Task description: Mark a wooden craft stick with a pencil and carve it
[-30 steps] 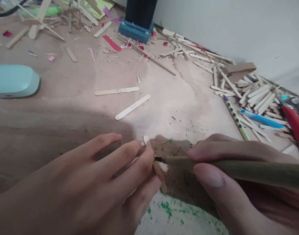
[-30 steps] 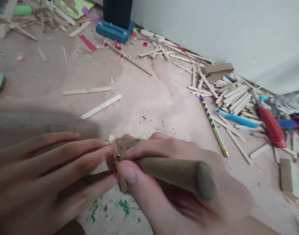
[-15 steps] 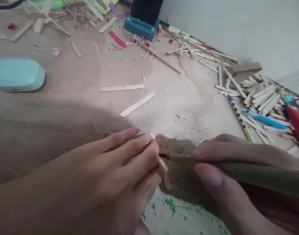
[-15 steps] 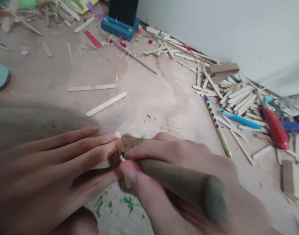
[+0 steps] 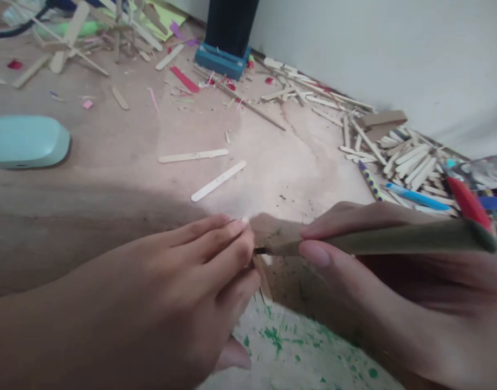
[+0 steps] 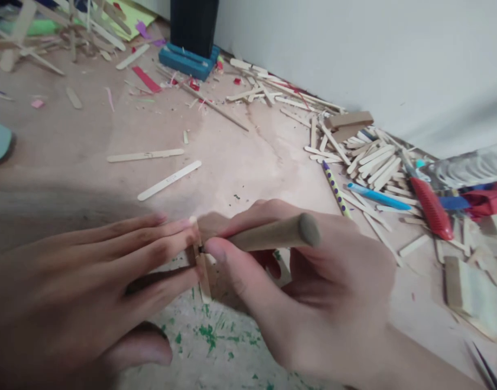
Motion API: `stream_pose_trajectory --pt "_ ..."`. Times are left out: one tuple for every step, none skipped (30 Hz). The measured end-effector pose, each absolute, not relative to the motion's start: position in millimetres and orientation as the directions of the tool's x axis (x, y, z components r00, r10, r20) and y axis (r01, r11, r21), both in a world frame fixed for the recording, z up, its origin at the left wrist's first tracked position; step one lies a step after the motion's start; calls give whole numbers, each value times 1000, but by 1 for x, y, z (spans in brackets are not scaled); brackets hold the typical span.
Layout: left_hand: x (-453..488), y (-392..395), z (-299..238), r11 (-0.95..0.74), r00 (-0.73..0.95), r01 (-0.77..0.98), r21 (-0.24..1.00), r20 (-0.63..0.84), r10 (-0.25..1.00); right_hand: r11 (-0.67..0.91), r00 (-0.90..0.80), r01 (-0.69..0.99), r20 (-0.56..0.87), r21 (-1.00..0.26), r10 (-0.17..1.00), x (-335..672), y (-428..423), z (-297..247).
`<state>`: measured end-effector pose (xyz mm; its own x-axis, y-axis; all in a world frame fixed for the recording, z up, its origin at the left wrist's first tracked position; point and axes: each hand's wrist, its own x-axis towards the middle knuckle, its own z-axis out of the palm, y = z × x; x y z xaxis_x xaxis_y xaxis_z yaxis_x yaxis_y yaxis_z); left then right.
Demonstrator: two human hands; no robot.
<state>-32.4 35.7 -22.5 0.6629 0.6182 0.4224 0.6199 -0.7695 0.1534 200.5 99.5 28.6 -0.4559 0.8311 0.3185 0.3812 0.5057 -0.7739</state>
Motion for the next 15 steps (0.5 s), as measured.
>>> stream_pose_trajectory --pt "-33 39 -22 -769 660 617 168 421 622 522 -473 387 322 -760 820 202 101 30" --pt "-32 44 -22 -768 662 616 176 412 626 537 -485 400 326 -742 812 204 102 30" --pt "-32 48 -21 -768 668 615 180 399 629 554 -488 419 336 -719 805 205 103 31" --pt "-30 53 -21 -769 673 613 180 391 628 569 -483 442 351 -693 803 208 105 31" --pt "-29 57 -20 -775 681 608 175 388 621 586 -478 457 371 -669 796 210 106 30" --pt "-27 61 -20 -779 687 604 167 386 616 602 -472 462 393 -652 789 212 108 29" --pt "-24 64 -20 -780 691 605 161 381 614 610 -465 459 411 -645 784 214 109 28" --pt "-22 67 -21 -781 692 605 153 382 612 616 -459 449 425 -647 780 216 111 27" --pt "-19 69 -22 -784 693 604 142 393 605 618 -453 436 433 -655 779 218 112 27" --pt "-16 71 -23 -785 687 606 130 412 599 611 -452 420 429 -671 782 219 113 26" --pt "-13 72 -24 -786 675 606 123 443 590 596 -458 404 410 -694 789 219 114 26" --pt "-11 72 -25 -787 661 605 117 478 579 573 -463 389 384 -721 799 219 114 25" --pt "-9 73 -26 -791 647 602 112 512 565 550 -469 375 359 -746 807 219 114 25" --pt "-8 73 -26 -797 649 596 102 523 552 528 -468 363 340 -767 816 218 114 24" --pt "-8 73 -26 -798 654 596 90 522 548 513 -458 354 333 -782 824 216 113 23"
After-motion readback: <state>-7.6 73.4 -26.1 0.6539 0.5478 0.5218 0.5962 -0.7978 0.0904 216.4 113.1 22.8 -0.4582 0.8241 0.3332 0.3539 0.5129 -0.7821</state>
